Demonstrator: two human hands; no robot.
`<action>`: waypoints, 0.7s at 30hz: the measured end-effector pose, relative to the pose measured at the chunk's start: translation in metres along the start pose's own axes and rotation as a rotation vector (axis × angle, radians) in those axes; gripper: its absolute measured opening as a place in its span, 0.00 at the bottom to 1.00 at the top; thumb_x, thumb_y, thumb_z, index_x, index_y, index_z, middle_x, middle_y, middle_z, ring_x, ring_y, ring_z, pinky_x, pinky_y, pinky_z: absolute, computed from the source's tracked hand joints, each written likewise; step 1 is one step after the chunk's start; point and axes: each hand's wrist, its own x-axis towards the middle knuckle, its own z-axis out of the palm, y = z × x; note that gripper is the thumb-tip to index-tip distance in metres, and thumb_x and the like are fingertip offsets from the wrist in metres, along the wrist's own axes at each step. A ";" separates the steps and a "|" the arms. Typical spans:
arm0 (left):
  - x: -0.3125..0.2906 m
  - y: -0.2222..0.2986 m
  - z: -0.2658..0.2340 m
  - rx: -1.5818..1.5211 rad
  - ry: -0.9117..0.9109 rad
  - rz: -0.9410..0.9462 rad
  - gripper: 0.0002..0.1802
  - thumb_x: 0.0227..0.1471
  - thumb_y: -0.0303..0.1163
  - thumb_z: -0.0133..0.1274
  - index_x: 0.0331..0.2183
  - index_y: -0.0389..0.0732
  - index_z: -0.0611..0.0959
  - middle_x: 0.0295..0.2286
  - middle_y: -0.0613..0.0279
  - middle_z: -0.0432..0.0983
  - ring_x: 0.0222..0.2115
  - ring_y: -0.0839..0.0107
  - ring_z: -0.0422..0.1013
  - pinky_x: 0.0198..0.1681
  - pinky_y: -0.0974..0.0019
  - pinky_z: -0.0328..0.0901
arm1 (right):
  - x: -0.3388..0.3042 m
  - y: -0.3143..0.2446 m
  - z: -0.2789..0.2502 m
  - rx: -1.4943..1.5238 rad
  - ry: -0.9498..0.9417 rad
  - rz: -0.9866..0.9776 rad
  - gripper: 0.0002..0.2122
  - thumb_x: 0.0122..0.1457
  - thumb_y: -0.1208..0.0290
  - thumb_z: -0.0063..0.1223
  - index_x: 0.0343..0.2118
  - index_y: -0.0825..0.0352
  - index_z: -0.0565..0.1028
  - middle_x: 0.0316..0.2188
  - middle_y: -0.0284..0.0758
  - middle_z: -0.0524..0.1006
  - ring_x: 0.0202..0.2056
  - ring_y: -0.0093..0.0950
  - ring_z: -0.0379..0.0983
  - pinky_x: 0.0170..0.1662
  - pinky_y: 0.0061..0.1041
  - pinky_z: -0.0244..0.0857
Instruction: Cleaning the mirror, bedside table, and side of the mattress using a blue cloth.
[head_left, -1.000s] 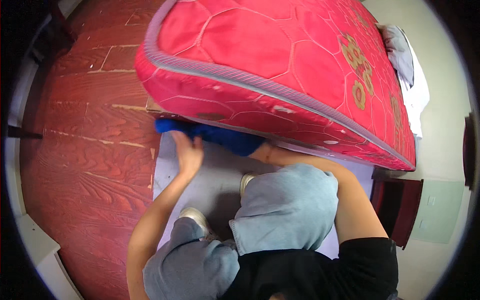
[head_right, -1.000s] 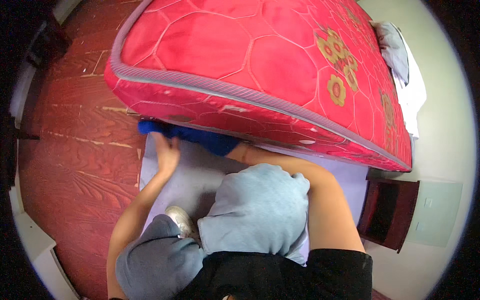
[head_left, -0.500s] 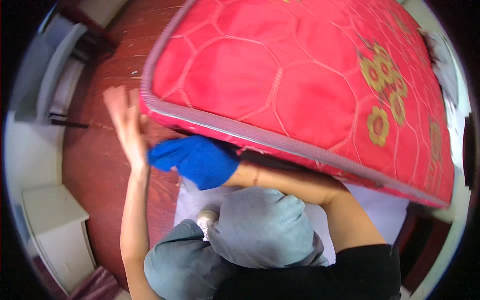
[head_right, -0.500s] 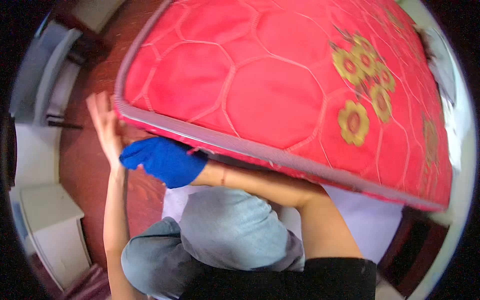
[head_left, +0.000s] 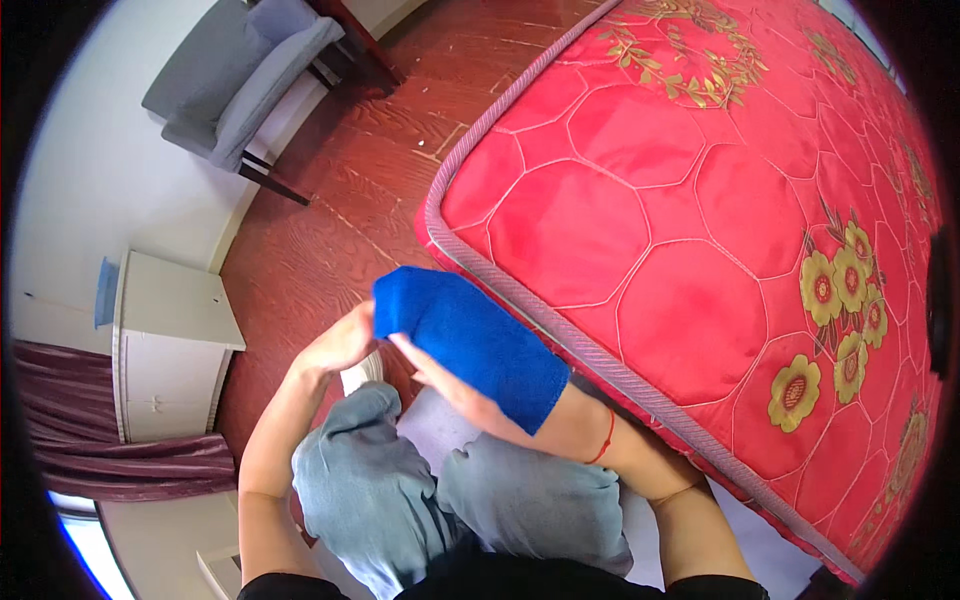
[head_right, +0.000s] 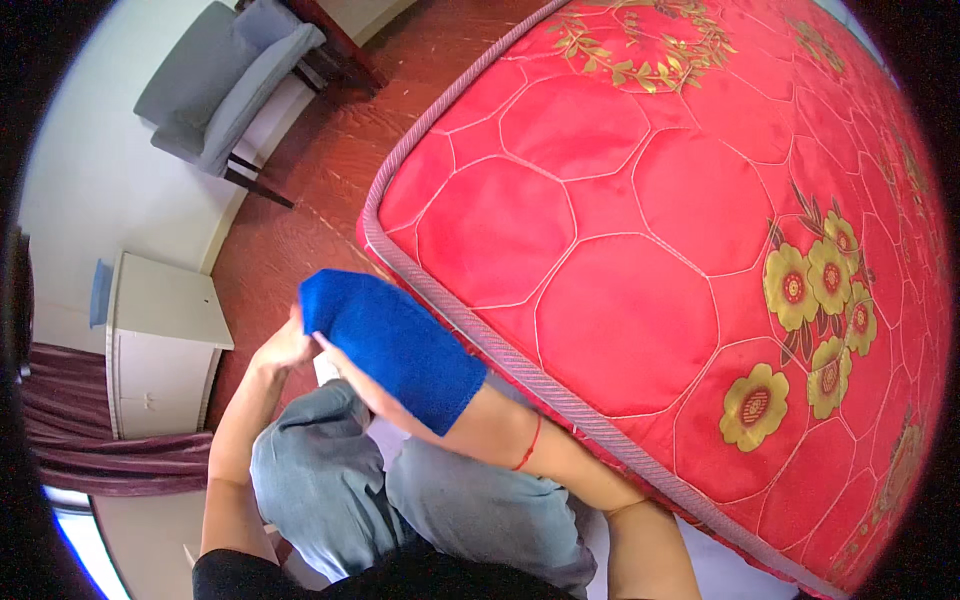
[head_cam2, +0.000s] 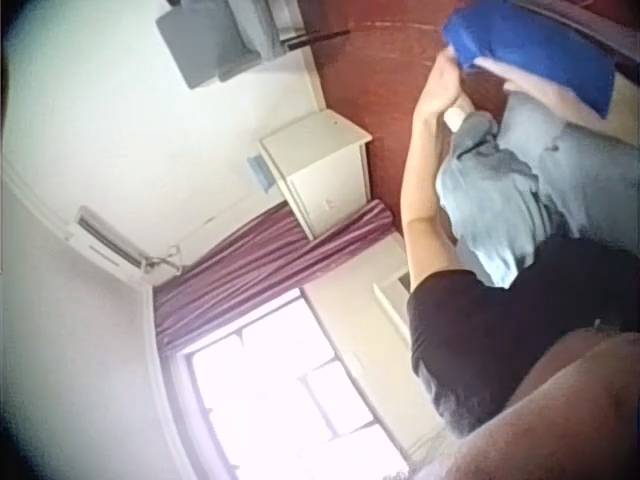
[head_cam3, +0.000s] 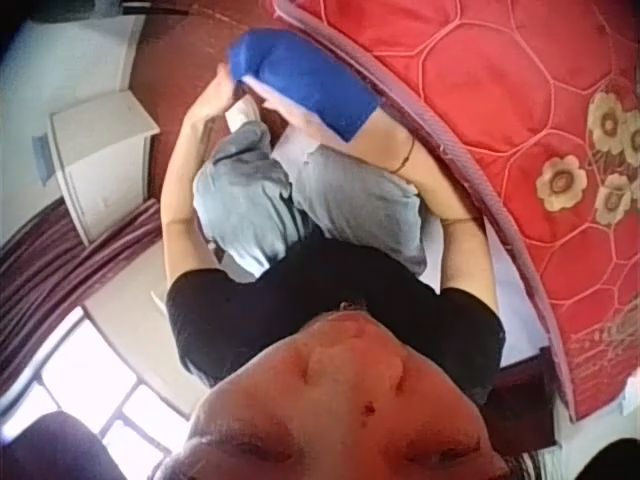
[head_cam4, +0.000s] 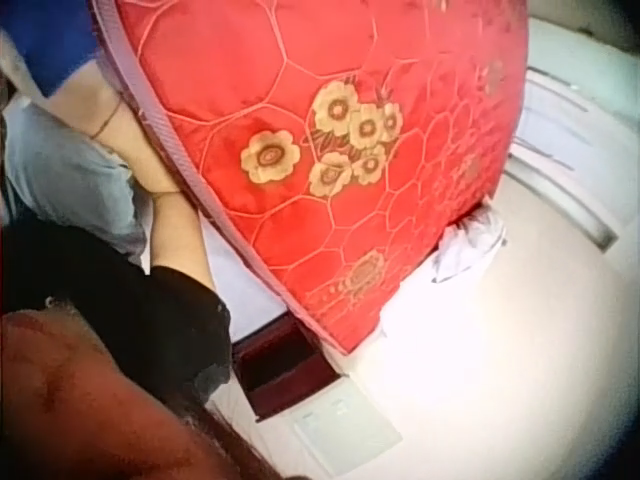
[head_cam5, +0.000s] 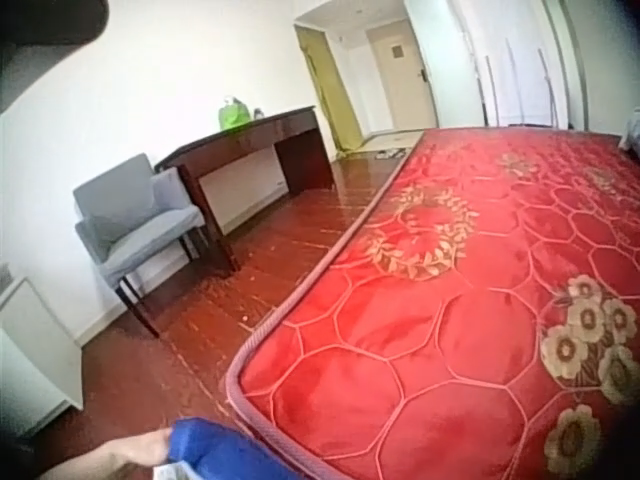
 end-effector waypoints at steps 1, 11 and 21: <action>-0.008 0.008 0.002 0.171 -0.008 -0.003 0.36 0.53 0.42 0.62 0.58 0.37 0.69 0.51 0.59 0.71 0.54 0.69 0.65 0.59 0.60 0.59 | 0.007 -0.006 -0.016 0.300 -0.225 0.141 0.19 0.63 0.74 0.43 0.56 0.76 0.68 0.50 0.49 0.72 0.55 0.43 0.68 0.60 0.37 0.61; 0.027 0.078 -0.028 0.717 0.315 0.434 0.08 0.56 0.19 0.45 0.37 0.34 0.78 0.35 0.65 0.75 0.39 0.77 0.70 0.44 0.68 0.66 | 0.009 -0.025 -0.042 -0.170 -0.172 0.358 0.27 0.58 0.69 0.56 0.60 0.74 0.64 0.52 0.48 0.72 0.54 0.42 0.70 0.57 0.37 0.64; 0.218 0.101 0.013 0.623 0.649 0.808 0.28 0.55 0.47 0.59 0.55 0.54 0.73 0.42 0.44 0.69 0.51 0.52 0.64 0.59 0.52 0.57 | 0.051 -0.010 -0.030 -0.508 -0.562 0.673 0.39 0.51 0.63 0.61 0.63 0.75 0.58 0.65 0.47 0.58 0.59 0.36 0.66 0.61 0.34 0.60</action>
